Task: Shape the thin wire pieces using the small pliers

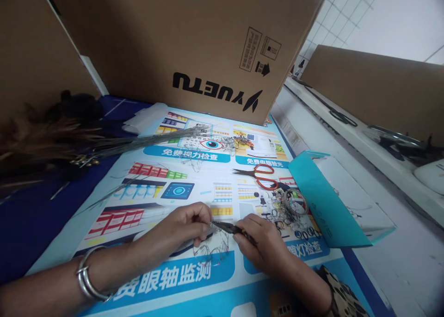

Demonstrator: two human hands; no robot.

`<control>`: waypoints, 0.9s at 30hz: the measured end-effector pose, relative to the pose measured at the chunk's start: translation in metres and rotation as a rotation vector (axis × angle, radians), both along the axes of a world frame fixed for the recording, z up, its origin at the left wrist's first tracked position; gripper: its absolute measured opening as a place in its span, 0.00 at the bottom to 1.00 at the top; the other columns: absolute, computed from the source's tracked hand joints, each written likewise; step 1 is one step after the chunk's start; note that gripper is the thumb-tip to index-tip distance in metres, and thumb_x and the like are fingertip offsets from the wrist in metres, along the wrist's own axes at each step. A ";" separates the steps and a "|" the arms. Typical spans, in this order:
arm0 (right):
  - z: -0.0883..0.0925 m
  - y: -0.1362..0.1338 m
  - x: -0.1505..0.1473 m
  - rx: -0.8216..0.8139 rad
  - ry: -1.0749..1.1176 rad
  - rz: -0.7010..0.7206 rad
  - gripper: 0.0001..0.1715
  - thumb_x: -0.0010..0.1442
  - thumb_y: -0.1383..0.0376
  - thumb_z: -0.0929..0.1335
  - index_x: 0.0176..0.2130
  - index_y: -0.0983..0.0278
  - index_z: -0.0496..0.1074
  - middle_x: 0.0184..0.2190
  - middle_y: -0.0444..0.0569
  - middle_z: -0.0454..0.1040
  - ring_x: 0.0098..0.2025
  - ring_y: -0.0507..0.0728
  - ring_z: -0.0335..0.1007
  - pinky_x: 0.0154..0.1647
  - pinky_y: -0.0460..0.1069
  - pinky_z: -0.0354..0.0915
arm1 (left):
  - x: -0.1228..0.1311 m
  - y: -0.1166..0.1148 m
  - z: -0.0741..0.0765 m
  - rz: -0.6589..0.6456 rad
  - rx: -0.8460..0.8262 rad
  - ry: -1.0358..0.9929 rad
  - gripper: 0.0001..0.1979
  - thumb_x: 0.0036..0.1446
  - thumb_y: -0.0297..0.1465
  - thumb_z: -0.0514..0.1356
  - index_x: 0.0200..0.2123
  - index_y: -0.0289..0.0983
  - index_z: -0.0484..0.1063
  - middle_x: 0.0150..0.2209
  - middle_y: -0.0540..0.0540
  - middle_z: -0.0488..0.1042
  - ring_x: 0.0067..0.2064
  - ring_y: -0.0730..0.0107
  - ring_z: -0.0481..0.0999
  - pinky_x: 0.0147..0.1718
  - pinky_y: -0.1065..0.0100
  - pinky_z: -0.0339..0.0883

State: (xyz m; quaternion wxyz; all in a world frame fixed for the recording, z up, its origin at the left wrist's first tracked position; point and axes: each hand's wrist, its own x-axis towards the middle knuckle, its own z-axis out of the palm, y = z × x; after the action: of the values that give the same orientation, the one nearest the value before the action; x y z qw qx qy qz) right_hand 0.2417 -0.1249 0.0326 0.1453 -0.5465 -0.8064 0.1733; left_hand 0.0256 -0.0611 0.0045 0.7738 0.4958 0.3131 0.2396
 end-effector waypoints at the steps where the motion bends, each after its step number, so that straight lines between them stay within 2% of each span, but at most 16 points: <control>1: 0.000 0.000 0.001 0.005 0.007 -0.004 0.09 0.60 0.63 0.61 0.34 0.64 0.67 0.30 0.49 0.68 0.32 0.54 0.64 0.32 0.46 0.58 | 0.000 0.000 0.000 -0.002 0.000 0.004 0.03 0.48 0.24 0.56 0.26 0.36 0.64 0.25 0.53 0.65 0.23 0.78 0.63 0.24 0.73 0.55; 5: -0.001 0.001 0.002 0.013 0.030 -0.007 0.08 0.60 0.63 0.61 0.32 0.63 0.66 0.29 0.48 0.67 0.30 0.53 0.63 0.30 0.46 0.57 | 0.002 0.000 0.003 -0.011 0.010 0.043 0.03 0.47 0.25 0.57 0.25 0.36 0.63 0.22 0.53 0.65 0.23 0.77 0.62 0.23 0.73 0.54; 9: -0.003 0.001 0.001 0.020 0.056 -0.011 0.08 0.60 0.63 0.61 0.34 0.63 0.67 0.29 0.47 0.67 0.31 0.53 0.62 0.30 0.46 0.57 | 0.003 0.000 0.008 -0.035 -0.012 0.064 0.03 0.48 0.26 0.57 0.26 0.36 0.63 0.20 0.54 0.65 0.22 0.77 0.60 0.21 0.74 0.51; 16: -0.004 0.001 0.001 0.029 0.121 -0.027 0.08 0.60 0.63 0.61 0.35 0.64 0.67 0.31 0.48 0.67 0.31 0.53 0.62 0.30 0.46 0.56 | 0.003 0.000 0.009 -0.046 -0.029 0.096 0.05 0.50 0.30 0.58 0.31 0.37 0.64 0.20 0.54 0.67 0.22 0.77 0.62 0.21 0.74 0.52; 20: -0.002 0.003 0.000 0.008 0.156 -0.065 0.07 0.59 0.64 0.61 0.34 0.64 0.66 0.28 0.46 0.65 0.29 0.52 0.61 0.29 0.46 0.55 | 0.003 0.000 0.009 -0.049 -0.023 0.100 0.07 0.51 0.34 0.58 0.31 0.36 0.66 0.20 0.54 0.67 0.22 0.77 0.62 0.21 0.75 0.52; 27: 0.003 0.003 -0.001 -0.007 0.197 -0.079 0.06 0.59 0.65 0.61 0.31 0.64 0.65 0.26 0.44 0.64 0.29 0.51 0.60 0.28 0.45 0.54 | 0.003 0.000 0.013 -0.057 0.005 0.170 0.11 0.52 0.37 0.58 0.32 0.35 0.69 0.19 0.53 0.65 0.19 0.78 0.57 0.18 0.74 0.46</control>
State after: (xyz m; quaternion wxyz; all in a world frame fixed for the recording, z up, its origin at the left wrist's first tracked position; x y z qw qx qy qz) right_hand 0.2409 -0.1222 0.0358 0.2288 -0.5587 -0.7652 0.2235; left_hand 0.0285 -0.0607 0.0178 0.7496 0.5250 0.3630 0.1754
